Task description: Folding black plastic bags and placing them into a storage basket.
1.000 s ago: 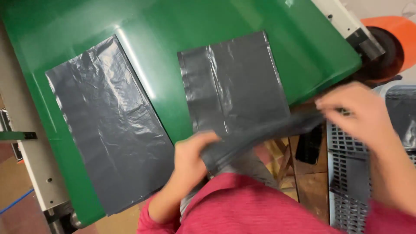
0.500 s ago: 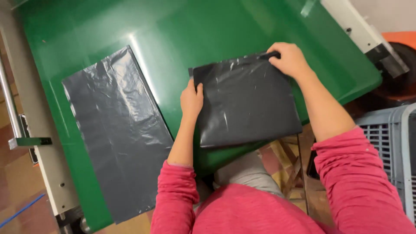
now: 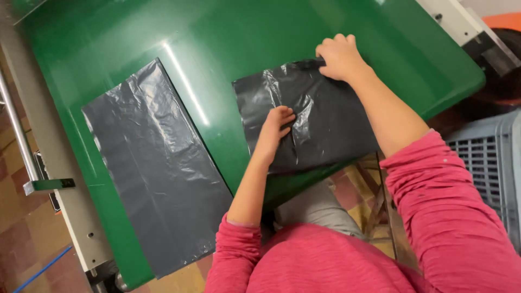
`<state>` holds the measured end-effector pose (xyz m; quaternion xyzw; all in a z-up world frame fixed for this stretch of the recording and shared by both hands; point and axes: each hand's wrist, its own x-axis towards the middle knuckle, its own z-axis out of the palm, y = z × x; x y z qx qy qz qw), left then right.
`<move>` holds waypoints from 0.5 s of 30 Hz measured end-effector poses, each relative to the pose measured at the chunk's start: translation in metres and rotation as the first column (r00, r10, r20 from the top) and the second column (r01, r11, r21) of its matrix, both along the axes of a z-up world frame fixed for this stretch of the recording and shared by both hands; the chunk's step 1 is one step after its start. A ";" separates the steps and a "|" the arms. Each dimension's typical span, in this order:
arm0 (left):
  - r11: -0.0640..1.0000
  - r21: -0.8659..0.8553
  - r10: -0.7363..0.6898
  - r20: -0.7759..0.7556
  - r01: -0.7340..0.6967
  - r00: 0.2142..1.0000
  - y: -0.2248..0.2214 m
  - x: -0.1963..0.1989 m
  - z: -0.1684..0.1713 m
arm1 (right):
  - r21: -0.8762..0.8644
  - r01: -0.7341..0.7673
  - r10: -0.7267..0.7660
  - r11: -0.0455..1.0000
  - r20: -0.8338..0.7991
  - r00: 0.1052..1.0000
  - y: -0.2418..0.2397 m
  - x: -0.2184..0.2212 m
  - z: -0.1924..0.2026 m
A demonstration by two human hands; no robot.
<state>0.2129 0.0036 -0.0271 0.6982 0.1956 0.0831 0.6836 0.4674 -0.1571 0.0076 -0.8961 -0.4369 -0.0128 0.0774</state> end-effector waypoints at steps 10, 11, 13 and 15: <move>0.477 -0.877 0.119 0.002 -0.056 0.993 0.045 -0.076 -0.029 | 0.489 -0.145 0.141 0.860 0.044 0.989 -0.121 -0.179 0.035; 0.477 -0.877 0.112 -0.003 -0.056 0.994 0.044 -0.081 -0.034 | 0.489 -0.136 0.134 0.861 0.039 0.990 -0.127 -0.181 0.030; 0.707 -0.681 0.220 -0.040 -0.188 0.975 0.043 -0.094 -0.042 | 0.405 -0.163 0.170 0.899 0.019 0.985 -0.139 -0.185 0.021; 0.917 -0.292 0.275 -0.027 -0.271 0.961 0.027 -0.105 -0.010 | 0.384 -0.157 0.171 0.910 -0.002 0.985 -0.142 -0.191 0.031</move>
